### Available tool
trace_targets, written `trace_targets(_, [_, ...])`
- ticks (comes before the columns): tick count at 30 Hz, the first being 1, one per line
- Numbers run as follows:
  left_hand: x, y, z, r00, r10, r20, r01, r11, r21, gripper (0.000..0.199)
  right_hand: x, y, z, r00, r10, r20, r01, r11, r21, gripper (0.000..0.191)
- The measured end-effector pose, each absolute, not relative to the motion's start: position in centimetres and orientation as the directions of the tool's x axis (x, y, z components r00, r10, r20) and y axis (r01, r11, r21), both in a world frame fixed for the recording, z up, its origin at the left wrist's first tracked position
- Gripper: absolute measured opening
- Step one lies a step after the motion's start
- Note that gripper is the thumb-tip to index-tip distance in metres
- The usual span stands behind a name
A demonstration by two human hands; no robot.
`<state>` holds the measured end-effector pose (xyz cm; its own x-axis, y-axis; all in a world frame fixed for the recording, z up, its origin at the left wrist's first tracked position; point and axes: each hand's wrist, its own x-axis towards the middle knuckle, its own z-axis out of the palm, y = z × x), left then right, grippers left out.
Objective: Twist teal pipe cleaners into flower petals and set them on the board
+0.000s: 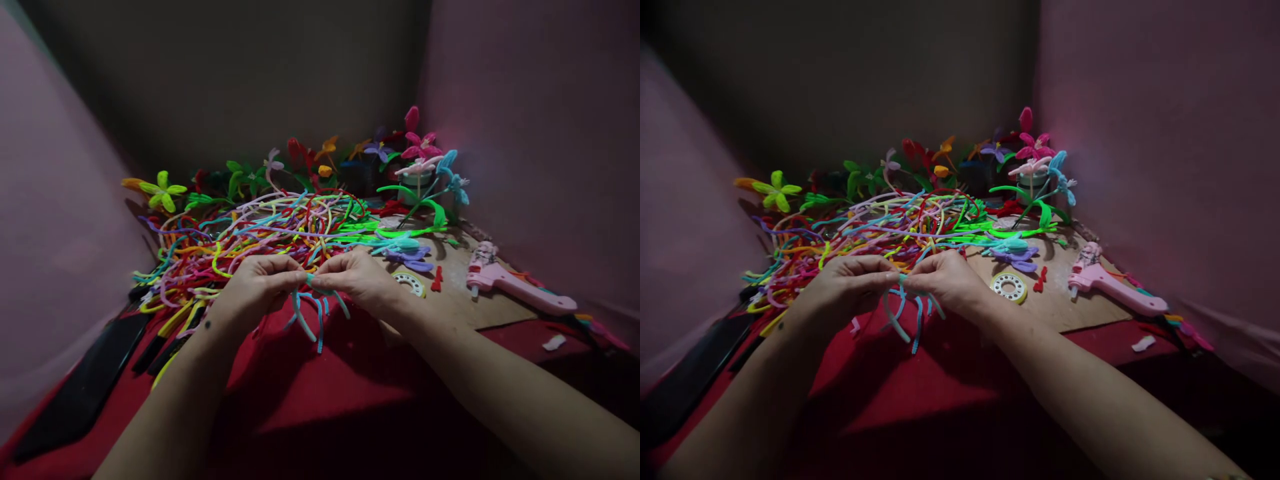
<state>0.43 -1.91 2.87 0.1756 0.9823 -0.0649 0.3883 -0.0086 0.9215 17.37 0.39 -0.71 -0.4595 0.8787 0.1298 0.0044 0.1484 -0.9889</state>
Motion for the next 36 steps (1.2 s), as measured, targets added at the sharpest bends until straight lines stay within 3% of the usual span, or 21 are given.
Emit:
trace_targets(3, [0.8, -2.0, 2.6, 0.143, 0.986, -0.09, 0.289, 0.045, 0.956, 0.018, 17.1, 0.1, -0.8, -0.44, 0.892, 0.101, -0.073, 0.077, -0.994, 0.016])
trace_targets(9, [1.7, -1.9, 2.0, 0.15, 0.989, 0.007, 0.186, -0.035, 0.982, 0.016, 16.2, -0.2, -1.3, -0.426, 0.904, 0.02, -0.236, -0.089, -0.968, 0.011])
trace_targets(12, [2.1, -2.1, 2.1, 0.076, 0.992, 0.097, 0.275, -0.115, 0.954, 0.016, 16.2, 0.0, -1.5, -0.464, 0.885, -0.026, -0.291, -0.18, -0.94, 0.01])
trace_targets(17, [2.1, -2.2, 1.8, 0.044, 0.979, 0.198, 0.445, -0.197, 0.874, 0.014, 16.5, 0.1, -1.4, -0.505, 0.862, -0.05, -0.228, -0.189, -0.955, 0.006])
trace_targets(23, [1.9, -2.1, 1.0, 0.065, 0.88, 0.47, 0.737, -0.36, 0.572, 0.013, 16.5, 0.1, -1.3, -0.56, 0.826, -0.058, -0.212, -0.211, -0.954, 0.011])
trace_targets(25, [1.8, -2.0, 1.1, 0.026, 0.894, 0.448, 0.676, -0.346, 0.651, 0.013, 16.5, -0.1, -1.1, -0.557, 0.829, -0.05, -0.239, -0.217, -0.946, 0.024])
trace_targets(29, [1.4, -1.4, 1.1, 0.117, 0.988, 0.105, 0.248, -0.131, 0.96, 0.018, 16.5, -0.4, -0.6, -0.557, 0.83, -0.024, -0.291, -0.222, -0.93, 0.046])
trace_targets(32, [1.3, -1.1, 0.8, 0.208, 0.978, 0.008, 0.128, -0.035, 0.991, 0.019, 16.4, -0.3, -0.7, -0.558, 0.829, -0.011, -0.314, -0.224, -0.923, 0.053])
trace_targets(36, [2.4, -1.5, 0.5, 0.04, 0.994, 0.099, 0.213, -0.105, 0.971, 0.016, 16.2, 0.0, -1.2, -0.586, 0.81, 0.0, -0.307, -0.222, -0.925, 0.051])
